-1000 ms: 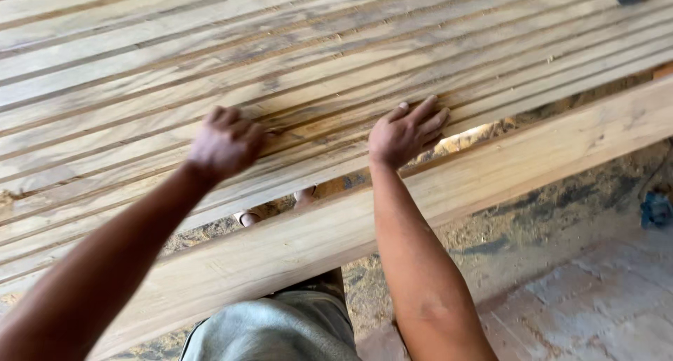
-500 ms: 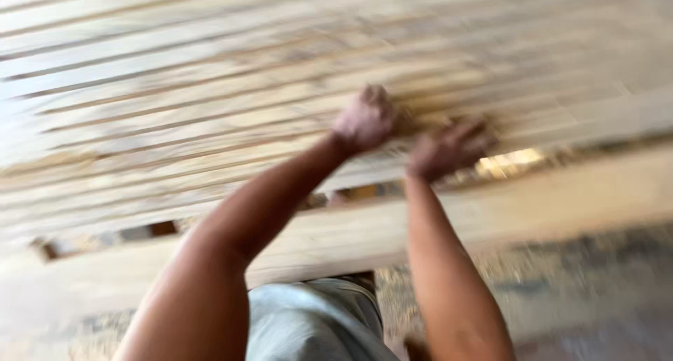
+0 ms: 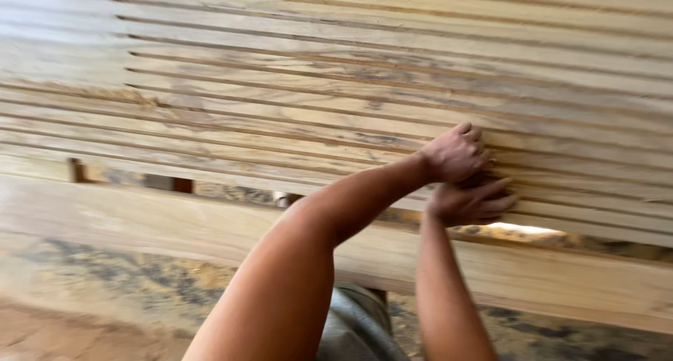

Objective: The person sands the surface of a large wooden panel using a small sanding block. They move the block back and forth along the grooves and flat areas of the wood to smooth the surface.

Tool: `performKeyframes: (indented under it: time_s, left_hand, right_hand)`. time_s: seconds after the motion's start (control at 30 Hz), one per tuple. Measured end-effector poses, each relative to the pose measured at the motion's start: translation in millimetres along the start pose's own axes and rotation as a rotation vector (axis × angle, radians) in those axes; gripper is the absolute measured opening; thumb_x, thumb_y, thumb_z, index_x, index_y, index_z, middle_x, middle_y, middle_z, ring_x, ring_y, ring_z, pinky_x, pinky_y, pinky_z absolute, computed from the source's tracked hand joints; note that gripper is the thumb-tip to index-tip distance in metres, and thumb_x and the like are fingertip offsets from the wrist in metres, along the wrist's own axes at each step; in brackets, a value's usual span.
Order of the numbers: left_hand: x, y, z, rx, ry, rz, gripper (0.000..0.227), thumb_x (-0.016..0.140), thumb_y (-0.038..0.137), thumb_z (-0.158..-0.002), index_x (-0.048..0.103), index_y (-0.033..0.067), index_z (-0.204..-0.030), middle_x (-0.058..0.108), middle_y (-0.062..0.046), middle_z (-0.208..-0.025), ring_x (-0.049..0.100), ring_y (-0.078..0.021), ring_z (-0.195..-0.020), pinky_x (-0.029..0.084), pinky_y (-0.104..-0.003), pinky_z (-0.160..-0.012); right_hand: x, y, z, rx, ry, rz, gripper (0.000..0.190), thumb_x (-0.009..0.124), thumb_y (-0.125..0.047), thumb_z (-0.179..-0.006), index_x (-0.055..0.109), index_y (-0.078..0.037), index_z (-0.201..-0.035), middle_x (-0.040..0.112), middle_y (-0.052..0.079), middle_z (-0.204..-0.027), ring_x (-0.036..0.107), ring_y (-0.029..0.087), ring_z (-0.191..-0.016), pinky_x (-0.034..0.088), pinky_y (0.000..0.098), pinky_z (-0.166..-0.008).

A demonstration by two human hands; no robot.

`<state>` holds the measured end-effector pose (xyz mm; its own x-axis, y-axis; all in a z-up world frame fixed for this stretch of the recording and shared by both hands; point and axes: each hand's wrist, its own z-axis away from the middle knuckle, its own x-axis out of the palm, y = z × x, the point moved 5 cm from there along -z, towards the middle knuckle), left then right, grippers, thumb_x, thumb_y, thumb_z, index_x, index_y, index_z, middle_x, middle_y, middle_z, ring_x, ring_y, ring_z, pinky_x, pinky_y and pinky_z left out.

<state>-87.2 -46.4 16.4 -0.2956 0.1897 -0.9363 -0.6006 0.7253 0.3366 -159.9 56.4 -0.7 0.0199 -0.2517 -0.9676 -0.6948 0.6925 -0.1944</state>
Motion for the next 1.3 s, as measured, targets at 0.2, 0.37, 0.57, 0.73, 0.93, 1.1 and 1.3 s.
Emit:
performKeyframes:
  time_s: [0.2,0.37,0.57,0.73,0.93,1.1,1.3]
  left_hand:
    - [-51.2,11.0,14.3,-0.344,0.28,0.236,0.027,0.063,0.035,-0.09,0.075,0.0124,-0.097,0.075,-0.009,-0.095,0.067,-0.0268,-0.093,0.053,-0.042,-0.081]
    - [-79.1,9.2,85.1,-0.673,0.492,0.497,0.027,0.061,0.027,-0.094,0.075,0.0073,-0.106,0.076,-0.014,-0.096,0.071,-0.0312,-0.085,0.058,-0.042,-0.077]
    - [-91.4,-12.0,142.4,-0.828,0.334,0.604,0.029,0.063,0.03,-0.098,0.074,0.0041,-0.092,0.075,-0.017,-0.098,0.071,-0.0341,-0.09,0.058,-0.047,-0.085]
    - [-100.0,-35.8,205.8,-0.515,0.437,0.304,0.02,0.063,0.025,-0.096,0.077,0.0107,-0.097,0.077,-0.014,-0.099,0.073,-0.0274,-0.087,0.06,-0.044,-0.069]
    - [-122.3,-156.3,407.0,-1.191,0.626,-0.095,0.022,0.059,0.017,-0.12,0.071,0.0099,-0.103,0.07,-0.011,-0.09,0.065,-0.023,-0.082,0.056,-0.04,-0.083]
    - [-166.6,-214.5,548.9,-1.644,0.703,-0.251,0.031,0.051,0.015,-0.107,0.064,0.0003,-0.13,0.061,-0.022,-0.134,0.051,-0.0412,-0.135,0.034,-0.058,-0.119]
    - [-178.1,-244.3,601.9,-1.965,0.647,0.004,0.056,0.051,0.04,-0.111,0.036,0.0026,-0.151,0.02,-0.026,-0.164,0.013,-0.0465,-0.151,0.006,-0.055,-0.126]
  right_hand:
    - [-28.4,-3.8,0.7,-0.246,0.084,-0.341,0.084,0.083,-0.032,-0.087,0.04,0.005,-0.15,0.034,0.037,-0.149,0.033,0.054,-0.138,0.029,0.0616,-0.109]
    - [-62.5,-34.5,22.6,-0.506,-0.238,-0.806,0.05,0.078,-0.016,-0.092,0.056,0.002,-0.133,0.06,0.018,-0.131,0.057,0.035,-0.123,0.047,0.0477,-0.107]
    - [-70.1,-88.9,36.1,-0.92,-0.414,-0.635,0.022,0.073,-0.009,-0.095,0.066,0.003,-0.112,0.068,0.018,-0.109,0.066,0.035,-0.1,0.056,0.0453,-0.084]
    - [-58.1,-131.6,38.9,-1.276,-0.405,-0.505,0.017,0.069,-0.006,-0.097,0.074,-0.003,-0.113,0.069,0.012,-0.102,0.067,0.027,-0.093,0.057,0.0408,-0.082]
    - [-60.9,-166.4,34.7,-1.447,-0.38,-0.347,0.025,0.071,-0.004,-0.09,0.079,-0.008,-0.113,0.067,0.009,-0.097,0.063,0.027,-0.094,0.054,0.0424,-0.085]
    - [-62.2,-179.5,43.1,-1.53,-0.427,-0.365,0.031,0.075,-0.012,-0.087,0.069,-0.002,-0.115,0.063,0.015,-0.102,0.061,0.033,-0.095,0.051,0.0454,-0.084]
    - [-45.0,-197.4,54.3,-1.677,-0.494,-0.366,0.014,0.071,-0.004,-0.092,0.059,-0.003,-0.099,0.061,0.016,-0.101,0.062,0.034,-0.097,0.052,0.0459,-0.087]
